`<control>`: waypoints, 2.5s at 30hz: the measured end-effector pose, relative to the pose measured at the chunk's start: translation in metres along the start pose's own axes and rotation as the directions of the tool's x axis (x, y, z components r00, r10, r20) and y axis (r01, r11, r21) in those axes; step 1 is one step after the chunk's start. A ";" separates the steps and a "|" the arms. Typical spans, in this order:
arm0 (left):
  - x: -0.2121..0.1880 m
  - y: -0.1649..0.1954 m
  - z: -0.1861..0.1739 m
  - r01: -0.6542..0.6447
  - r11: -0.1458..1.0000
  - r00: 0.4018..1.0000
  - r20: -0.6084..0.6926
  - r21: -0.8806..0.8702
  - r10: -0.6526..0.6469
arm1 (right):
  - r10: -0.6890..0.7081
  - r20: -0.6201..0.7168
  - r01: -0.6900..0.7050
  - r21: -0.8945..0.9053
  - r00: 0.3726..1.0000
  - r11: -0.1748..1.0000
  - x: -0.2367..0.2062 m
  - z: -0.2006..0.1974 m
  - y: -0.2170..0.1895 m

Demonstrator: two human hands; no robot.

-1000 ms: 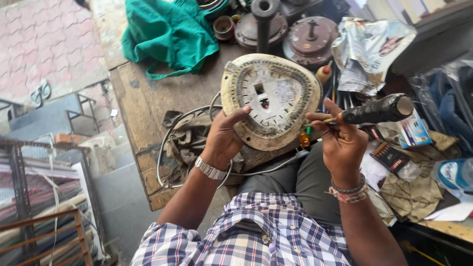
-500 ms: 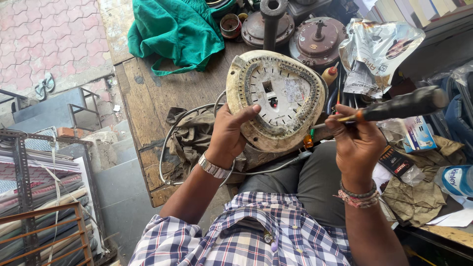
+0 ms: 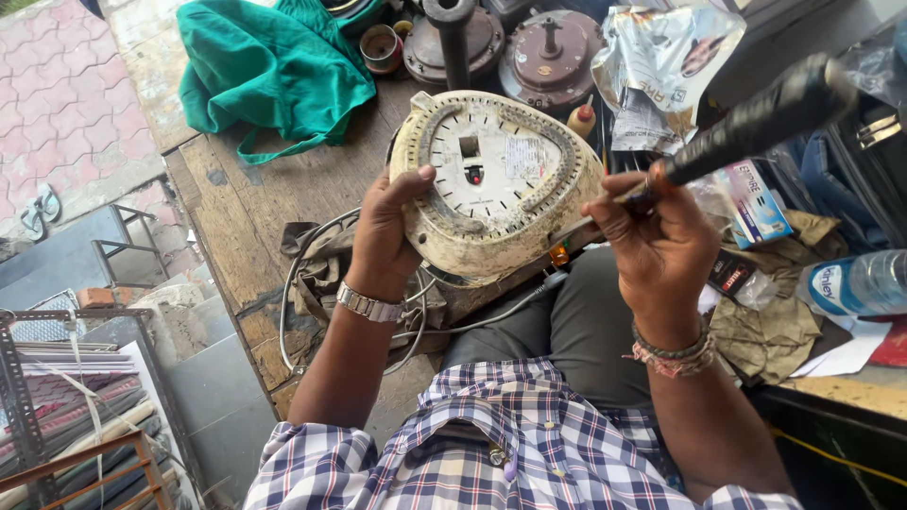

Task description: The person uses a screwdriver to manipulate components on the back of a circular electrical device, likely a ceiling fan. They then use a small bottle to apply a liquid to the device's surface and continue adjusting internal parts with the screwdriver.

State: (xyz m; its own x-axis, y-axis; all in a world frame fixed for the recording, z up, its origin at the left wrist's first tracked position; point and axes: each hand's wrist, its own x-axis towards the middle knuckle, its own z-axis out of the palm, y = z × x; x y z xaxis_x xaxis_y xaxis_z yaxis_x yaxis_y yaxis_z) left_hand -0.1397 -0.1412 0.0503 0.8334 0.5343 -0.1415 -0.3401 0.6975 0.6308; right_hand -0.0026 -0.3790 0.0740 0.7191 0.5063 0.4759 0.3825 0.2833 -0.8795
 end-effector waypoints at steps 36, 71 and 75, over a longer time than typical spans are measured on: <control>-0.004 0.009 -0.013 0.035 0.916 0.999 0.029 -0.399 -0.026 | 0.806 -0.152 -0.313 0.868 0.572 0.385 -0.002 -0.060 0.172; 0.013 -0.004 -0.021 -0.012 0.846 1.000 -0.028 -0.532 -0.003 | 0.174 -0.116 -0.176 -0.005 0.978 0.984 -0.045 0.017 0.074; 0.008 -0.003 -0.014 -0.031 0.904 1.000 -0.016 -0.426 0.026 | 0.218 -0.032 -0.207 0.211 0.975 0.955 -0.032 0.027 0.052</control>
State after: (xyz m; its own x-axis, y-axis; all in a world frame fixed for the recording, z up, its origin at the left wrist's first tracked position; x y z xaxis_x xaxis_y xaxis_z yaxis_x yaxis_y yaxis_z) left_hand -0.1384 -0.1321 0.0368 0.8169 0.5601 -0.1375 -0.5186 0.8177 0.2497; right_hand -0.0213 -0.3586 0.0128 0.8034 0.5299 0.2717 0.0942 0.3375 -0.9366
